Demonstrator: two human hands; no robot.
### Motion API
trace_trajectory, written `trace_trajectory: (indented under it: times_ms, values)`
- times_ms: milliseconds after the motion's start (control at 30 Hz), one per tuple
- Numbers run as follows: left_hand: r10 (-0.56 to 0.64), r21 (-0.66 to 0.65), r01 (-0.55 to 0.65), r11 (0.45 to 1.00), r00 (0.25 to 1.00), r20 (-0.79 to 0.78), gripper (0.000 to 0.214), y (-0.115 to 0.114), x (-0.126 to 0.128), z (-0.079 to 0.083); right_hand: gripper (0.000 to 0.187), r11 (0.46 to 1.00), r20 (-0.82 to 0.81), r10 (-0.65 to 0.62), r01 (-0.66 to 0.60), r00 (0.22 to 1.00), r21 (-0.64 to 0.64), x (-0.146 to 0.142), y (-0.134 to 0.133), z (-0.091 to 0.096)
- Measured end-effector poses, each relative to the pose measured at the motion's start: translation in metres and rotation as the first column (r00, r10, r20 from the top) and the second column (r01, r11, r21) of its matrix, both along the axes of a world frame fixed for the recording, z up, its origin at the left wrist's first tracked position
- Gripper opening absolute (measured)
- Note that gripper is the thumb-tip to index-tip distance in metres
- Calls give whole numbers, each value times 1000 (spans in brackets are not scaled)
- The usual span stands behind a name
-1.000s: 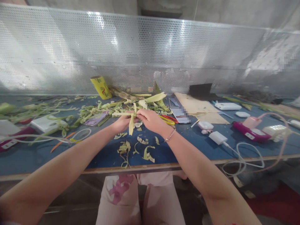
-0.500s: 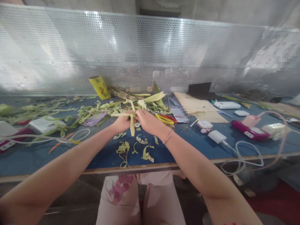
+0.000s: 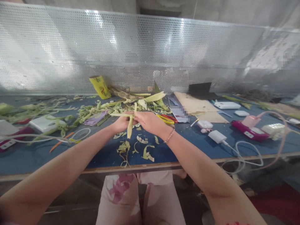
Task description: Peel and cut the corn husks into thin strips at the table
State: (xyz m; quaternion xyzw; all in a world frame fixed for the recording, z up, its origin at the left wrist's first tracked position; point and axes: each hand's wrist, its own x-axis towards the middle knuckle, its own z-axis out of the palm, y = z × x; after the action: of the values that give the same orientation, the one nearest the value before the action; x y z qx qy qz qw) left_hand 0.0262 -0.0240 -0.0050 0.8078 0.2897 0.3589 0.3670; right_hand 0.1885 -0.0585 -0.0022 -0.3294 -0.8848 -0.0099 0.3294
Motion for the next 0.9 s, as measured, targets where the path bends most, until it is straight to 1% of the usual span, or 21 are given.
trace_trajectory:
  times_ms: [133, 467, 533, 633, 767, 900]
  values:
    - [-2, -25, 3, 1000, 999, 36, 18, 0, 0, -1, 23, 999, -50, -9, 8, 999, -33, -1, -2, 1]
    - [-33, -44, 36, 998, 998, 60, 15, 2, -2, -4, 23, 997, -150, 3, -14, 989, -70, -2, -2, 2]
    - [-25, -62, 30, 998, 997, 77, 15, 3, -2, -4, 23, 995, -180, -15, -3, 984, -100, -3, -1, 2]
    - [-21, -90, 30, 996, 994, 104, 16, 5, -1, -5, 20, 984, -231, -50, 8, 972, -179, -3, 1, 2]
    - [4, -111, 8, 994, 994, 107, 18, 7, -3, -5, 15, 957, -301, -43, -48, 953, -287, 2, 5, 2]
    - [18, -80, -12, 997, 996, 83, 21, 6, -4, -5, 14, 947, -322, -35, -72, 946, -314, 5, 5, 2]
